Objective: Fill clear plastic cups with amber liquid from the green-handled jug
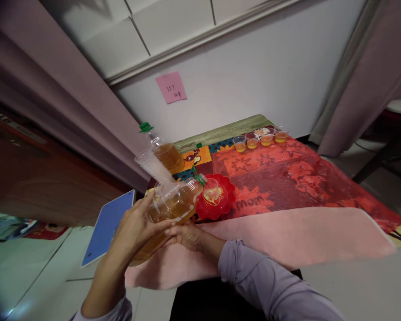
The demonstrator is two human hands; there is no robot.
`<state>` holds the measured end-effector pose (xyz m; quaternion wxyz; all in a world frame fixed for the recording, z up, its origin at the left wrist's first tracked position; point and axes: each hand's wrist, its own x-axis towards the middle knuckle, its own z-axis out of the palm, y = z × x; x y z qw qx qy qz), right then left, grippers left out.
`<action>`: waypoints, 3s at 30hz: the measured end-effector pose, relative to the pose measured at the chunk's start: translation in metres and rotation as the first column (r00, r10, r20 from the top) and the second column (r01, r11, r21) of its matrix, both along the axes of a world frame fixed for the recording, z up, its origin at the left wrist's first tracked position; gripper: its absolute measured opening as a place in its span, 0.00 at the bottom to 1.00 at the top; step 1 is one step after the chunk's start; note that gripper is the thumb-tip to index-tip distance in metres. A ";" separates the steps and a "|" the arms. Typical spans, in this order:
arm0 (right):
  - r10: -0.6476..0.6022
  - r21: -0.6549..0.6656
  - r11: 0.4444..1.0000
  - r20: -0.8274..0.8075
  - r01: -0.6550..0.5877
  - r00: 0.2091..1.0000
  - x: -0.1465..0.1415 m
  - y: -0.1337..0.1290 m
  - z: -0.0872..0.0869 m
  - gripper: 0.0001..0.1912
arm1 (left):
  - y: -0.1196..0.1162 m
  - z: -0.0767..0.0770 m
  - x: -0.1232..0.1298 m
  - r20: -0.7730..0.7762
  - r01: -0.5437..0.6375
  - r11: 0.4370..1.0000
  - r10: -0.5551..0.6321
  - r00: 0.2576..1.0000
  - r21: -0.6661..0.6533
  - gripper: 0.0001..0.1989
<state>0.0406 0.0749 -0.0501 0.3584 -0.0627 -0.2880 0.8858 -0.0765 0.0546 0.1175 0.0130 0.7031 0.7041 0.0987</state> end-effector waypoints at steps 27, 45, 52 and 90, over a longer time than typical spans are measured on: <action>-0.029 -0.012 0.999 0.038 0.029 0.999 0.005 -0.002 0.012 0.24 | -0.002 0.000 0.001 -0.006 0.012 1.000 -0.012 1.000 0.010 0.50; 0.026 -0.017 1.000 -0.023 -0.026 0.999 0.002 -0.001 0.002 0.25 | -0.002 -0.001 0.000 -0.020 0.018 1.000 -0.018 1.000 0.004 0.49; -0.001 -0.016 1.000 -0.001 0.001 1.000 0.003 -0.002 0.006 0.23 | -0.001 0.003 0.003 -0.008 0.014 1.000 -0.014 1.000 -0.004 0.50; 0.008 0.099 0.995 -0.076 0.000 0.997 -0.001 0.002 -0.009 0.15 | -0.001 0.006 0.006 -0.011 -0.029 0.999 0.029 1.000 -0.030 0.52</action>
